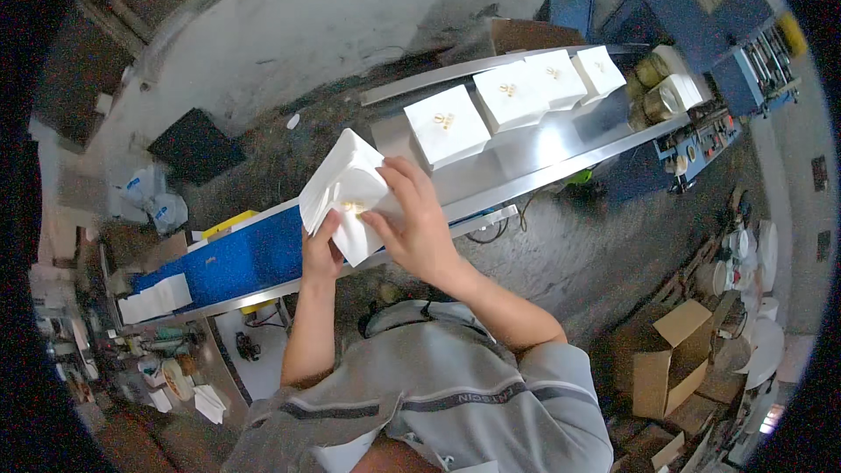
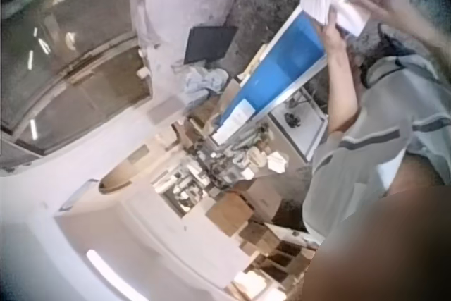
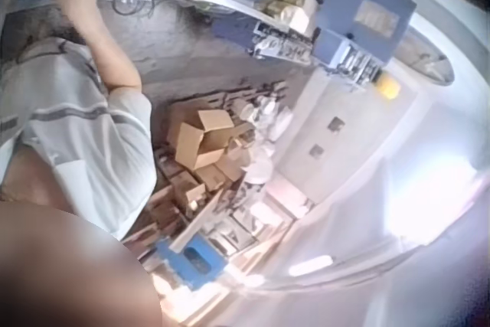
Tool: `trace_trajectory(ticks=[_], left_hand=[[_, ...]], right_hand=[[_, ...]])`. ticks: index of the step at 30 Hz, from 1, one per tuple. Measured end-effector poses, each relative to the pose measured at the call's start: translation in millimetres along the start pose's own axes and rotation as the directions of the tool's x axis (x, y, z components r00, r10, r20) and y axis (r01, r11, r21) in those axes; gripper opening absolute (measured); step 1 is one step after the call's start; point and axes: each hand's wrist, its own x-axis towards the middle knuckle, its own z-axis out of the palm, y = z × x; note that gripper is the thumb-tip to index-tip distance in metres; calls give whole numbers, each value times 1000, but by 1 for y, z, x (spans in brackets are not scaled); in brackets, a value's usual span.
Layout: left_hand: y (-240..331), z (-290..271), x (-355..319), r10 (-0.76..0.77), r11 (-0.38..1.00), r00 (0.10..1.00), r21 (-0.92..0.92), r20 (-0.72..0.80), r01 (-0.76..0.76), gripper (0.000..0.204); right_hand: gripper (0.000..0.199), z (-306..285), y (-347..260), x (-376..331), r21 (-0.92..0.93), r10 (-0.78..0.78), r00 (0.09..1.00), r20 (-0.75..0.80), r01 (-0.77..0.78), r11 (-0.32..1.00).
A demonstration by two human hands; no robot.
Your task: The recorder is using a sealing machine to pack napkins into plastic bags and then inspecting and stacking finished napkin packs from a production line.
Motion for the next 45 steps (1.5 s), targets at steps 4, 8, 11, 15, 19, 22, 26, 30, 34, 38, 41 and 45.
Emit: trace_trajectory(ticks=[4,8,11,15,19,22,26,30,34,38,41,45], left_hand=[[-7,2,3,25,999,1000,32,8,-25,49],[-8,21,3,-56,998,996,27,-75,58,48],[-12,17,7,-74,997,994,-29,76,77,54],[-13,23,9,-102,994,995,45,-21,103,61],[-9,26,12,-145,989,989,-36,17,146,56],[0,7,20,-168,985,986,-44,23,169,54],[12,6,14,58,963,994,257,95,-81,65],[18,23,9,86,886,992,449,96,-120,70],[31,40,-1,-24,889,990,456,137,-41,62],[42,45,0,-182,894,982,424,41,148,52],[46,41,-2,-229,902,973,368,-36,226,51],[53,34,-6,-265,927,964,273,-6,257,52]], right_hand=[[56,-2,-12,-8,-178,-104,994,-41,95,980],[77,6,-12,-20,-91,-144,989,35,147,985],[80,5,-15,-21,-149,-152,987,53,159,976],[79,6,-15,-26,-200,-146,985,95,163,966],[78,-5,-17,-26,-117,-142,982,122,156,981],[70,-28,-9,-18,143,-162,979,125,144,979],[94,-58,7,6,29,-42,999,-13,43,999],[115,-49,40,18,43,48,989,142,-54,998],[115,-37,84,21,375,239,887,395,-393,840],[108,-30,75,25,503,245,773,585,-583,639],[108,-22,77,22,514,310,732,607,-659,550],[112,-16,79,13,596,316,755,574,-650,471]])
